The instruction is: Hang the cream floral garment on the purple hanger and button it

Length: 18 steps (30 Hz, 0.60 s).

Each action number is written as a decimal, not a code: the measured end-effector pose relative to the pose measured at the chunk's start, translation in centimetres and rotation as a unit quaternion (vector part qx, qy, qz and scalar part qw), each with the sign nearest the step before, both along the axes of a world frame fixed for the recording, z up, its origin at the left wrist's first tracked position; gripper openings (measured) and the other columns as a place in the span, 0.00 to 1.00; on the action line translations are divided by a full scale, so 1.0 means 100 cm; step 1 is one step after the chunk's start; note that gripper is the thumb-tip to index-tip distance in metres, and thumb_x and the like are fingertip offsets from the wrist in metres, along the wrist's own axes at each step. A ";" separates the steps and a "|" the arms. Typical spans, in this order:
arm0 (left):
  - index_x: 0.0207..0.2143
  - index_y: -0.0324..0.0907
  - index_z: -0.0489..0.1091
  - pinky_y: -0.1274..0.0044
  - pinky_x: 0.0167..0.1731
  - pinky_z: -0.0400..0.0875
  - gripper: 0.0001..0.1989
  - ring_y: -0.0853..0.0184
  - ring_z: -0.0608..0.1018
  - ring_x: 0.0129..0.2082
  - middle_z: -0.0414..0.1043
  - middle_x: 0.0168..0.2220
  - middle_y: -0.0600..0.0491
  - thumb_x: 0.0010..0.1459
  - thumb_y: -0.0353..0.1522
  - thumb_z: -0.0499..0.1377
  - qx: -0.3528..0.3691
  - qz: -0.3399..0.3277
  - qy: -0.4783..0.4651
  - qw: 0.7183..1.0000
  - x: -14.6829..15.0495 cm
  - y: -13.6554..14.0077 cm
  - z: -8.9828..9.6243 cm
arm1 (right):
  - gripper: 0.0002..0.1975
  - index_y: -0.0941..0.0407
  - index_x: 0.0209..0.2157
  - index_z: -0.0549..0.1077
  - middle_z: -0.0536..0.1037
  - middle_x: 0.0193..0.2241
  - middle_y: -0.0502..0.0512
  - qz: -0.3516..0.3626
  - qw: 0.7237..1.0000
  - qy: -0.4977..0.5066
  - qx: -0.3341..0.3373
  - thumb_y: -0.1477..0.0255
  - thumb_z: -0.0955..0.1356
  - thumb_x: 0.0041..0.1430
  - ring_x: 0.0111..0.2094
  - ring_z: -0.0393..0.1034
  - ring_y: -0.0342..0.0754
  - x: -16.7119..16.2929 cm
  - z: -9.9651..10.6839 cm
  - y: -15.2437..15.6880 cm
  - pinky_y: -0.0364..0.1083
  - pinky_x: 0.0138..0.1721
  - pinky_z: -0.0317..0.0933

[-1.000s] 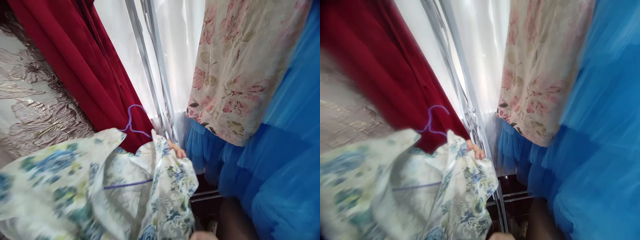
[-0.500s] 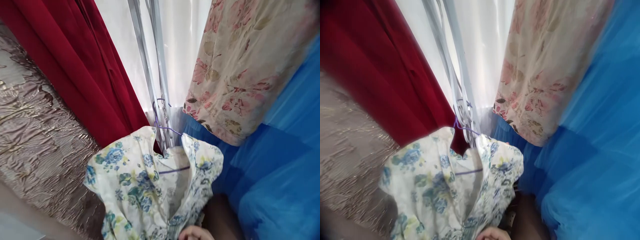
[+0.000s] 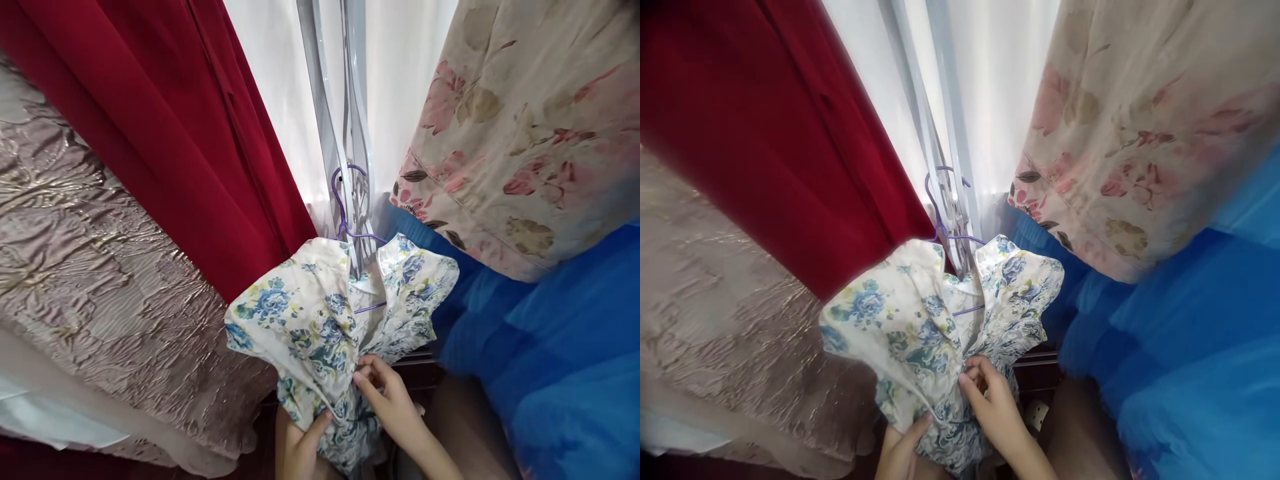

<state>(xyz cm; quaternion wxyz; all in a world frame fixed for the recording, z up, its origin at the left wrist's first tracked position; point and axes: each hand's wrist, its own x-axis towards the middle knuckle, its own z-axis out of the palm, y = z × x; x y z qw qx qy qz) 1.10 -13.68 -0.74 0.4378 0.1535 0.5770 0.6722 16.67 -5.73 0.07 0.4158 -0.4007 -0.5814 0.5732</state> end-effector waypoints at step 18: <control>0.40 0.45 0.75 0.69 0.45 0.73 0.10 0.57 0.78 0.42 0.76 0.41 0.47 0.53 0.32 0.64 0.115 -0.014 0.433 0.894 0.049 0.020 -0.012 | 0.18 0.58 0.24 0.70 0.72 0.15 0.49 0.001 0.985 0.110 -0.137 0.59 0.73 0.57 0.17 0.60 0.41 0.005 0.025 -0.030 0.41 0.25 0.53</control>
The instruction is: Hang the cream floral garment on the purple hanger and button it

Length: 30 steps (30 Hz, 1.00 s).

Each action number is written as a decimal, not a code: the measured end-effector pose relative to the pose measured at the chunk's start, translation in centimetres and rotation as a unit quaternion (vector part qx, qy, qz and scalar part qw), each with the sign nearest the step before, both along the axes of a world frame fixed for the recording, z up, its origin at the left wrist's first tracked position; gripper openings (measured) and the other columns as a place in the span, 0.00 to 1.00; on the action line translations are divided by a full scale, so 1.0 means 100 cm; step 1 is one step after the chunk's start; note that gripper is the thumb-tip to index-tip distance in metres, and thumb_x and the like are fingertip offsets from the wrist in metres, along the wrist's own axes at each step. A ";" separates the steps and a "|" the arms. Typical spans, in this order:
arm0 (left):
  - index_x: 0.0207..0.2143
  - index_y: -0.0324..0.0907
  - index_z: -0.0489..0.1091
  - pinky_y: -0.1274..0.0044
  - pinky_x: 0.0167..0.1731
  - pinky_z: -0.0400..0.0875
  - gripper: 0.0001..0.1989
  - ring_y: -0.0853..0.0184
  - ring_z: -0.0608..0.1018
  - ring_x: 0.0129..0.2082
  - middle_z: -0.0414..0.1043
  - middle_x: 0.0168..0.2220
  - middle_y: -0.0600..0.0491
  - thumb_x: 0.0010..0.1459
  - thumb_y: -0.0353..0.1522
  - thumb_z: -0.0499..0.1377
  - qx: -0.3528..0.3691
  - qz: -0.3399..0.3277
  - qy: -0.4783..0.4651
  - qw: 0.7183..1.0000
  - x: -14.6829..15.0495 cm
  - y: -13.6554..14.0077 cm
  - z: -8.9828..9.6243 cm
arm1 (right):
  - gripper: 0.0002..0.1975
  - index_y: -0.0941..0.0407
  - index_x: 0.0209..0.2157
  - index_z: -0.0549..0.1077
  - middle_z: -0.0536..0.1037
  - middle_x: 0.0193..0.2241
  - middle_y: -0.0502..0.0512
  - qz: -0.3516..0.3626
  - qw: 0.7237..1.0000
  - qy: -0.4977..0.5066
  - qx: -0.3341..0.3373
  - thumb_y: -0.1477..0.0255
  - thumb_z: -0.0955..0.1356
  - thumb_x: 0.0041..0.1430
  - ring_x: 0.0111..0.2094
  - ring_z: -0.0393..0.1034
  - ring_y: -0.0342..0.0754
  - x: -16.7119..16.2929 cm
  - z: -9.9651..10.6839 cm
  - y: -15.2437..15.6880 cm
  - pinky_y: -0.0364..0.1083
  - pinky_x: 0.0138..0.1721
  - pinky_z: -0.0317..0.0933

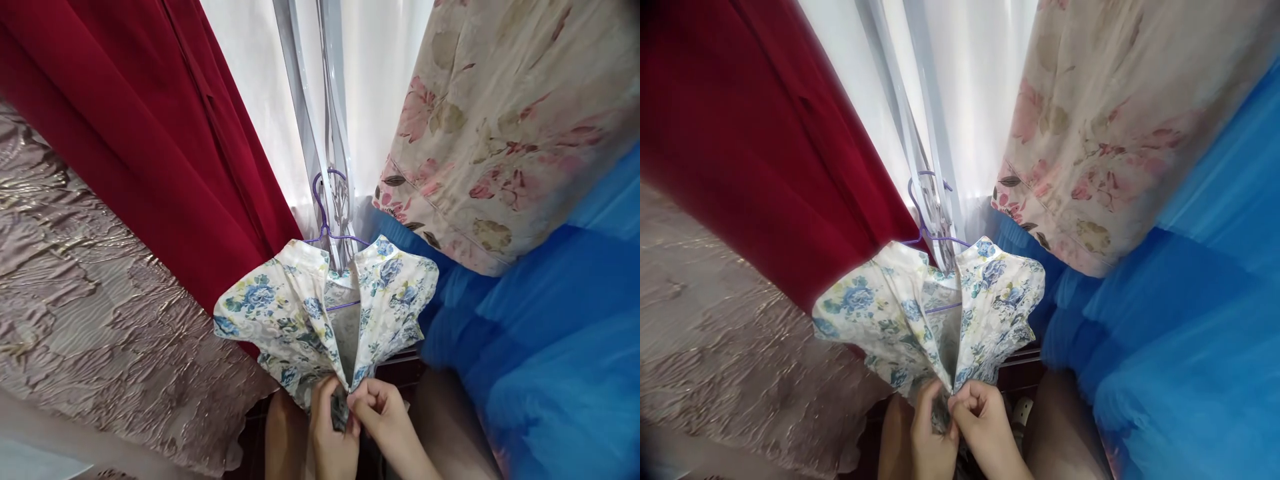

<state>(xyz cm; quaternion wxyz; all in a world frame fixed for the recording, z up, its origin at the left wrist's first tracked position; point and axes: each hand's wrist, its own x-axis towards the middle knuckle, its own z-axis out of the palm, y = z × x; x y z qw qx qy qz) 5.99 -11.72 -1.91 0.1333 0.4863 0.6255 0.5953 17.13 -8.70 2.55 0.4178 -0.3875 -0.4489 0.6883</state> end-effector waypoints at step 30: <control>0.56 0.47 0.69 0.68 0.50 0.71 0.17 0.59 0.74 0.52 0.70 0.54 0.45 0.65 0.30 0.56 0.161 -0.072 0.096 0.980 -0.025 0.038 0.111 | 0.11 0.59 0.30 0.74 0.69 0.13 0.44 -0.074 0.974 0.081 0.198 0.64 0.70 0.58 0.15 0.56 0.37 -0.011 0.171 0.075 0.39 0.19 0.49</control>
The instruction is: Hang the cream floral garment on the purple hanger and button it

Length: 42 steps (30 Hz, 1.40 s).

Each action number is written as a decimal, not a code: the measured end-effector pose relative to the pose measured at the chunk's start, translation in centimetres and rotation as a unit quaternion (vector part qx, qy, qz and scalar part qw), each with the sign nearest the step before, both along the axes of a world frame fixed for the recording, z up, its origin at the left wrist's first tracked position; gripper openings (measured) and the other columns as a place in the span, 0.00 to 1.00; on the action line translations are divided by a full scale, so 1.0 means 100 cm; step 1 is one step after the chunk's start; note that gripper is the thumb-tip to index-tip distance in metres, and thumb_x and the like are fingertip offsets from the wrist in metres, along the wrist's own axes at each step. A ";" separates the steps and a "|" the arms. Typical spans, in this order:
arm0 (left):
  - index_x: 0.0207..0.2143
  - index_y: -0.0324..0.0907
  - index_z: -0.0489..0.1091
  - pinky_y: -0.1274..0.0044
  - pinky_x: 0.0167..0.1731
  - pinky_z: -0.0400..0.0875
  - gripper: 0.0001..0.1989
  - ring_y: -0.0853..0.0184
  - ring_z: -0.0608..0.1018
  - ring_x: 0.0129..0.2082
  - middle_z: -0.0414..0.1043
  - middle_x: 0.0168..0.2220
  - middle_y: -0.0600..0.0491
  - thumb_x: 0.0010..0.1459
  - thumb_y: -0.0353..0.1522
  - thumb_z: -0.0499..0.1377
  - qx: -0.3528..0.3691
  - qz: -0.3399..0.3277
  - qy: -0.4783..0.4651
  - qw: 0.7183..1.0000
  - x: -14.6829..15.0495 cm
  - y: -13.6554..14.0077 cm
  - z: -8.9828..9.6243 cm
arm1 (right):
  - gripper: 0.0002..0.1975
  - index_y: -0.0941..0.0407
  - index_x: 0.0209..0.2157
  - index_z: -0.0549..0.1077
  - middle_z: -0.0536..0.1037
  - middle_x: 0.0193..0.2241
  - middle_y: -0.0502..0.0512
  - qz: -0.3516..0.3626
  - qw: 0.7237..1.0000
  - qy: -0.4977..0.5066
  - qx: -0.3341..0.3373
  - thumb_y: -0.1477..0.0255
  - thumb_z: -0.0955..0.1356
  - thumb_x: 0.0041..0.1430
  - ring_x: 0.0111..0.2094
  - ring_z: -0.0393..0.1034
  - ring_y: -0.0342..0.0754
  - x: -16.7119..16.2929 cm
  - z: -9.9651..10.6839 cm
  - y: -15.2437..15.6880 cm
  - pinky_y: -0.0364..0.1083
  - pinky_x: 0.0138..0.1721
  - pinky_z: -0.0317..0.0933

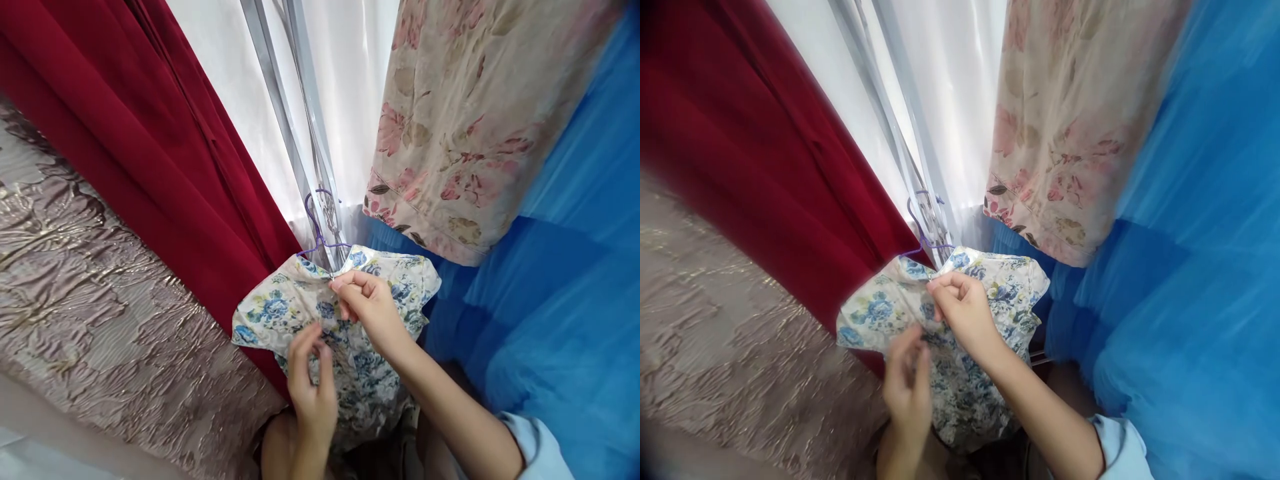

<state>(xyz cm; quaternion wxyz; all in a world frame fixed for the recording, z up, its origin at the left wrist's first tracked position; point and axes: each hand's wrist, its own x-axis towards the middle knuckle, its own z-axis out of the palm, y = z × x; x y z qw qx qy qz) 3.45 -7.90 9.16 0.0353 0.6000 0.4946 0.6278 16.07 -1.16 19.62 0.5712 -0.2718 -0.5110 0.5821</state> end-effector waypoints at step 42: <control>0.38 0.44 0.76 0.81 0.28 0.70 0.06 0.71 0.76 0.24 0.78 0.30 0.55 0.64 0.33 0.59 -0.031 -0.104 -0.029 0.994 0.003 -0.017 0.024 | 0.14 0.55 0.45 0.74 0.77 0.39 0.55 0.042 0.936 -0.348 -0.037 0.69 0.71 0.56 0.41 0.70 0.52 0.081 -0.157 -0.081 0.47 0.44 0.62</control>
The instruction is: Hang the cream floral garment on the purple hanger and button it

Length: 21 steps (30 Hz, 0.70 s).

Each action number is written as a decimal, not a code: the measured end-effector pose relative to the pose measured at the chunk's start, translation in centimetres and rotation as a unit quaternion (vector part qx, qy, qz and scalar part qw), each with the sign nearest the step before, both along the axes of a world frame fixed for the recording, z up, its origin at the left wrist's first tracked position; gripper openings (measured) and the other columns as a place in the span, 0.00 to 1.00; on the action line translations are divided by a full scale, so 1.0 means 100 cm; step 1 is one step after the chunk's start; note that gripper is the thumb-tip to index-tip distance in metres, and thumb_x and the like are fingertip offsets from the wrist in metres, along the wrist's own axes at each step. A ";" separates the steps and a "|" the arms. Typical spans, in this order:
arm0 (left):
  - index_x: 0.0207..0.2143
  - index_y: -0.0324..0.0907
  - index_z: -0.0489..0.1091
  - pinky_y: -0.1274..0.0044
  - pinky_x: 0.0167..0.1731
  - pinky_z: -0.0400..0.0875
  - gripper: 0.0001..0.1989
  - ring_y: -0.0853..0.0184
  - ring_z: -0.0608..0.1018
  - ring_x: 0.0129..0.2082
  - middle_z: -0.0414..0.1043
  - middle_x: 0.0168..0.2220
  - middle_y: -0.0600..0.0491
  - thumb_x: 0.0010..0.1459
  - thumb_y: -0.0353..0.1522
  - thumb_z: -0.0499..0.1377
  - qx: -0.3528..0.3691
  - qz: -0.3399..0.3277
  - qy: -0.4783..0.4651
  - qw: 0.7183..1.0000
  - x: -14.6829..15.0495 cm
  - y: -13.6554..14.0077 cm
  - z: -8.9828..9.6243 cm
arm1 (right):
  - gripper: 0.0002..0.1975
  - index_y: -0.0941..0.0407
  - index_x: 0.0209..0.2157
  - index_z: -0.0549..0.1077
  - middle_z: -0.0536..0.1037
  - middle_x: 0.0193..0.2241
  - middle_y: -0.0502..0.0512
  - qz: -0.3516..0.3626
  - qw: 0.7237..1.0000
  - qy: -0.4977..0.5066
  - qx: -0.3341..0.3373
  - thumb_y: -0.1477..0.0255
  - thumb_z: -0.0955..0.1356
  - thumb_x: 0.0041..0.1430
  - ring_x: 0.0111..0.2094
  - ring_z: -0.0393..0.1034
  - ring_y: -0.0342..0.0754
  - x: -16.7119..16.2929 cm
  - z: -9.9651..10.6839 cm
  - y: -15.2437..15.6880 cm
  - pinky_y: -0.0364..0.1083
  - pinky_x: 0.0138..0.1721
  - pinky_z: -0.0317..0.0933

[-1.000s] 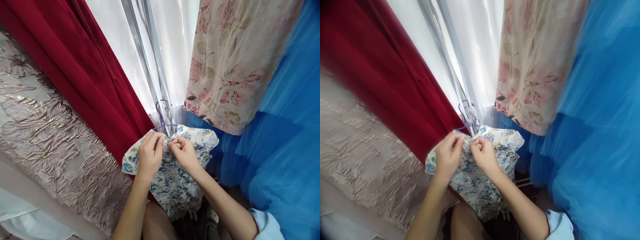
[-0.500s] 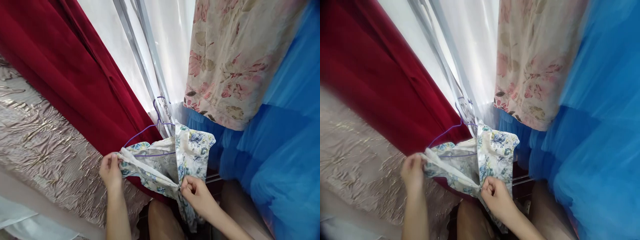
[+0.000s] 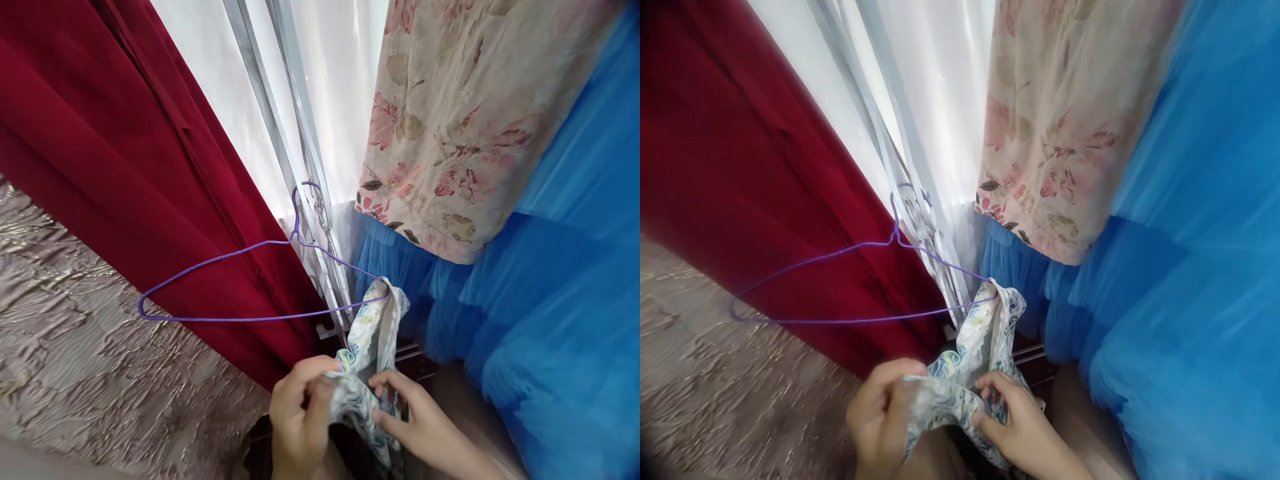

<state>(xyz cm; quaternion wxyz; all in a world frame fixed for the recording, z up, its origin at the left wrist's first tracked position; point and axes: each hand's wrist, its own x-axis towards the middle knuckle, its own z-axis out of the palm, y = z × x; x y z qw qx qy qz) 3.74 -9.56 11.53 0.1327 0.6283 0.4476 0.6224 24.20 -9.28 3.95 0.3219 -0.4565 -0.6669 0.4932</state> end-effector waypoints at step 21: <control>0.48 0.51 0.78 0.66 0.51 0.67 0.22 0.52 0.74 0.45 0.77 0.43 0.47 0.56 0.50 0.61 -0.431 -0.190 0.065 0.880 0.030 -0.021 -0.069 | 0.08 0.57 0.26 0.78 0.72 0.21 0.52 0.005 0.978 0.110 0.179 0.69 0.72 0.56 0.22 0.61 0.44 0.080 0.112 0.075 0.43 0.24 0.52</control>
